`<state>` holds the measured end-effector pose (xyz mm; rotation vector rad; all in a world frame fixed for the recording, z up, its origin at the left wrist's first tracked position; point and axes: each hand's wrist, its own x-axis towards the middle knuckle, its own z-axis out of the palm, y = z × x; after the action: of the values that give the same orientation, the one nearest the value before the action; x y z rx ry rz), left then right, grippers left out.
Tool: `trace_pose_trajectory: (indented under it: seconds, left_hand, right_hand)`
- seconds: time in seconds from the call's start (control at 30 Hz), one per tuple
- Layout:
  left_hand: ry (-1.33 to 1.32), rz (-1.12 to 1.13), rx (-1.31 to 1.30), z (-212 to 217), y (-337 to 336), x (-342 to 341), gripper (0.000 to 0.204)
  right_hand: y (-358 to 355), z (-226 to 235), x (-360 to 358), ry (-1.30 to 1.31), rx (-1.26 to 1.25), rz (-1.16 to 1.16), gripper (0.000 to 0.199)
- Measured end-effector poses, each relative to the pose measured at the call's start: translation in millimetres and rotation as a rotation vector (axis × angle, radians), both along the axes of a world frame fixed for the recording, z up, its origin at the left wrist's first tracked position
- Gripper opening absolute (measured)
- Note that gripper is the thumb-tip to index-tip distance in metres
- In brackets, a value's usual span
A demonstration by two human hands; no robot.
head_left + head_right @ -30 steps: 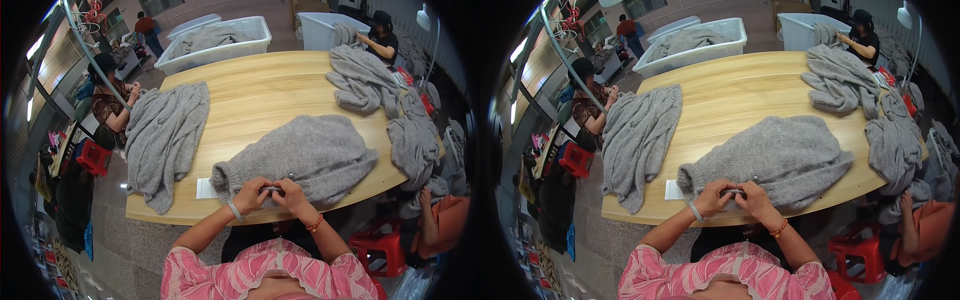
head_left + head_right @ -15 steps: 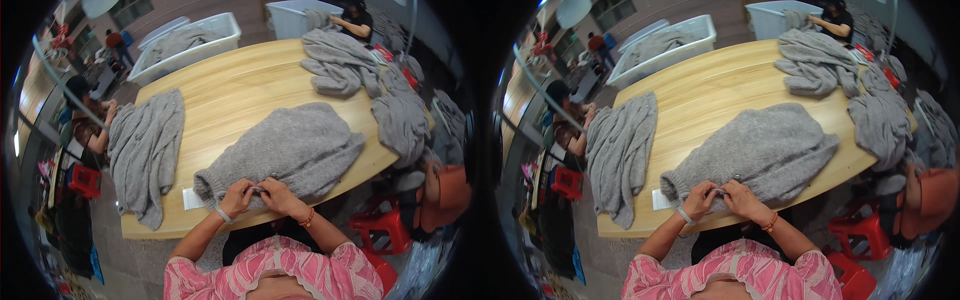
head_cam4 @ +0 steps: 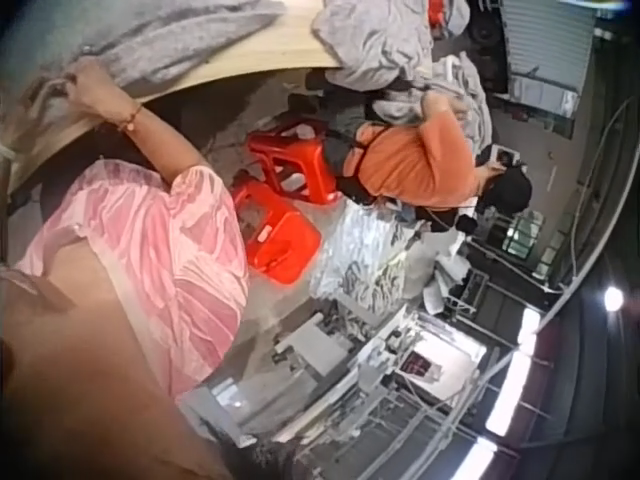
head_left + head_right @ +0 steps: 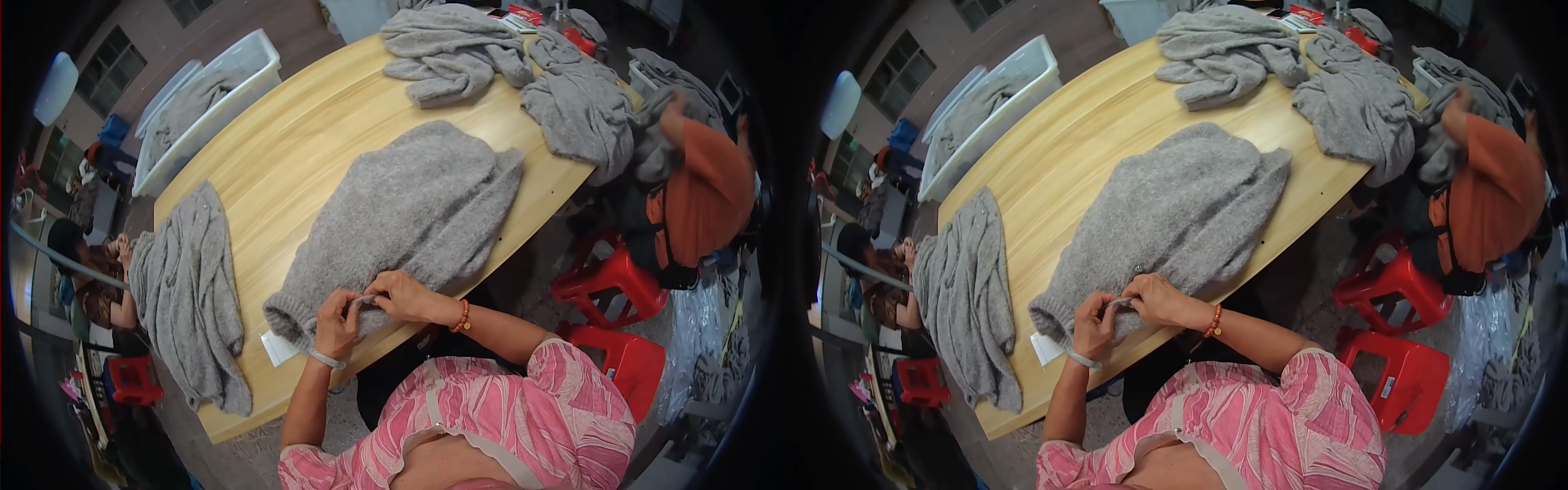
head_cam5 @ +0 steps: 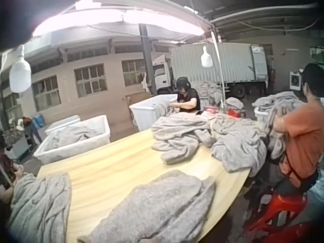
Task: Inspecting grey sweaters and using scissors to trim loose threads.
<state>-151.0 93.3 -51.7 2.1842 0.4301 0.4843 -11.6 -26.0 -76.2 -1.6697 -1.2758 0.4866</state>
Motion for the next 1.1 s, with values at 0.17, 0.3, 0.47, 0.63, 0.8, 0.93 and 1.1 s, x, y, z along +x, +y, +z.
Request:
trace_pose_trajectory:
  seconds: [0.17,0.3,0.47,0.63,0.8,0.93,1.1]
  left_hand:
    - [-0.048,-0.078,0.074,7.6,2.2,-0.4,0.008]
    - [0.019,-0.098,0.025,8.1,0.1,1.1,0.008]
    - [0.000,-0.106,0.056,2.1,-0.9,-7.6,0.006]
    - [0.078,-0.168,0.002,14.5,-4.8,-9.8,0.007]
    - [0.127,-0.206,-0.109,7.1,2.9,-8.1,0.006]
    - [0.155,-0.188,-0.176,3.9,9.1,-6.1,0.007]
    - [0.170,-0.215,-0.123,13.9,13.1,-10.0,0.006]
  right_hand:
    - [-2.2,-0.6,3.2,0.013,0.023,0.059,0.015]
    - [-4.1,-5.9,2.3,-0.101,0.093,0.042,0.011]
    - [-5.1,-9.5,-1.1,-0.103,0.140,0.105,0.012]
    - [-9.4,-9.2,1.5,-0.075,0.134,0.164,0.010]
    - [-8.8,-2.4,8.5,-0.071,0.088,0.240,0.009]
    - [-0.8,-6.5,16.6,-0.058,0.130,0.256,0.009]
    - [0.2,-3.1,11.8,-0.083,0.150,0.362,0.010]
